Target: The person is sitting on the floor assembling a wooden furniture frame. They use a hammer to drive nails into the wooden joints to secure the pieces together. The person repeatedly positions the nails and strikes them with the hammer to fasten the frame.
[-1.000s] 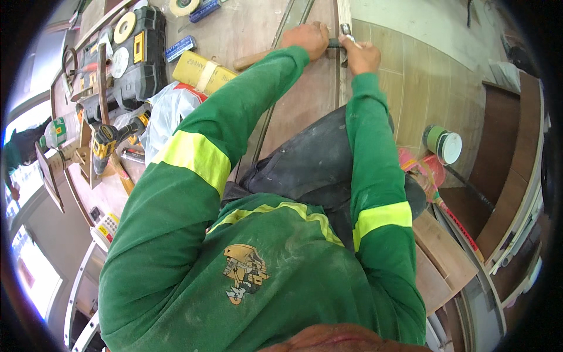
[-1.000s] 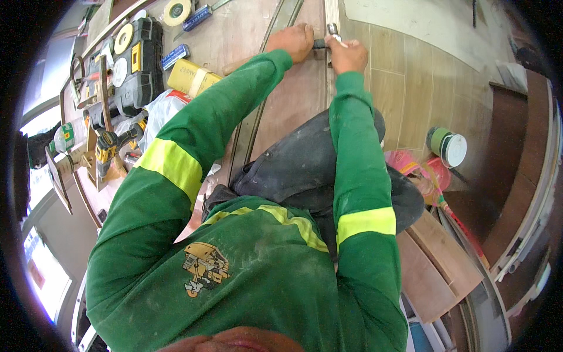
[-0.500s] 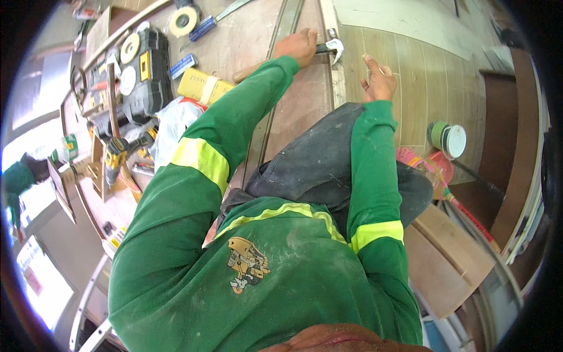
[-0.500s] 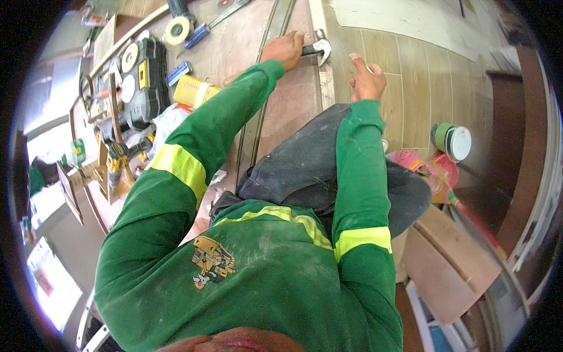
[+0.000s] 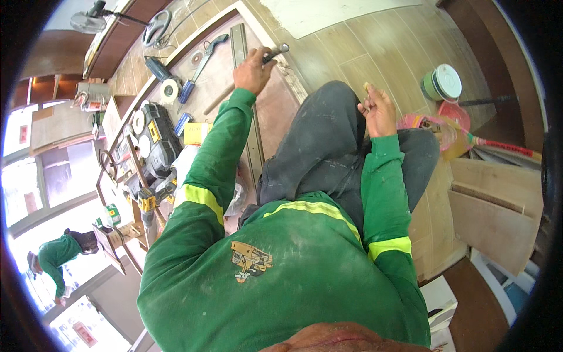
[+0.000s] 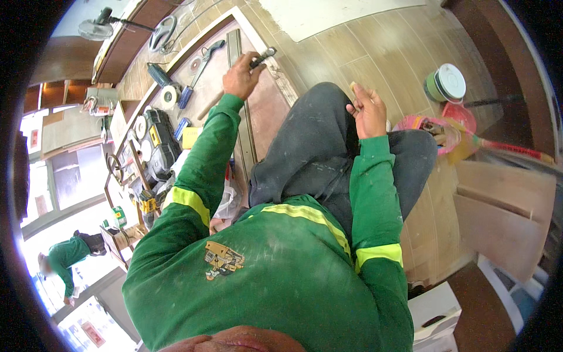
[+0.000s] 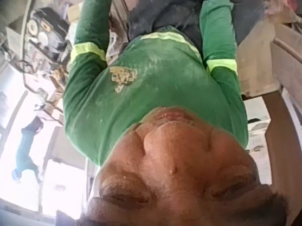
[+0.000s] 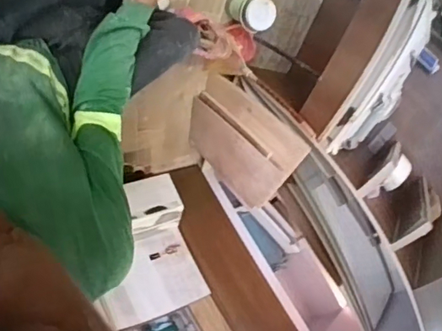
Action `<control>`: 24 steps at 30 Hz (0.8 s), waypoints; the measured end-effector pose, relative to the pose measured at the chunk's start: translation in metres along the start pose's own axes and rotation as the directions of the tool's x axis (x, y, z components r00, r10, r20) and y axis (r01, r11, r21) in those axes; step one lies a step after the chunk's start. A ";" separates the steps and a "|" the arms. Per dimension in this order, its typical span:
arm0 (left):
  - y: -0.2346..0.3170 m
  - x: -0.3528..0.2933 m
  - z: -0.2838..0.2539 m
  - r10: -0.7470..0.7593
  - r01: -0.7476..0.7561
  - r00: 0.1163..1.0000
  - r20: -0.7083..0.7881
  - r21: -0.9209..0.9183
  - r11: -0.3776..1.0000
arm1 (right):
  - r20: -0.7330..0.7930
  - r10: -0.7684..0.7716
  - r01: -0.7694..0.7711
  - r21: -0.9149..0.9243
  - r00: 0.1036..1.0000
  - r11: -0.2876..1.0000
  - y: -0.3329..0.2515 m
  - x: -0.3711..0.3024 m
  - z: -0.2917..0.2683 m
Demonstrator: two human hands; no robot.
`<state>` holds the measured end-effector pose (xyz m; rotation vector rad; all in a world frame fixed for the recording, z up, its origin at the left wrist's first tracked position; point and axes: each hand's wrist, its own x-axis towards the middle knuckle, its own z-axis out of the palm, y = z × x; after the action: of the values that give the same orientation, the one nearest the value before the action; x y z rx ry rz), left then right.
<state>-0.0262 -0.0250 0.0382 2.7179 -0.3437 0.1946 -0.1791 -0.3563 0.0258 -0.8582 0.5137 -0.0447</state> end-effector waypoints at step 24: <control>-0.039 -0.146 -0.069 -0.510 0.739 0.665 0.546 -0.579 0.344 | -0.165 -0.133 0.073 -0.325 0.977 0.943 -0.053 -0.015 -0.082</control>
<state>-0.1618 0.0682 0.0605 1.7735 0.5131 -0.4750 -0.2201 -0.4461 0.0272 -1.2044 0.6603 -0.1423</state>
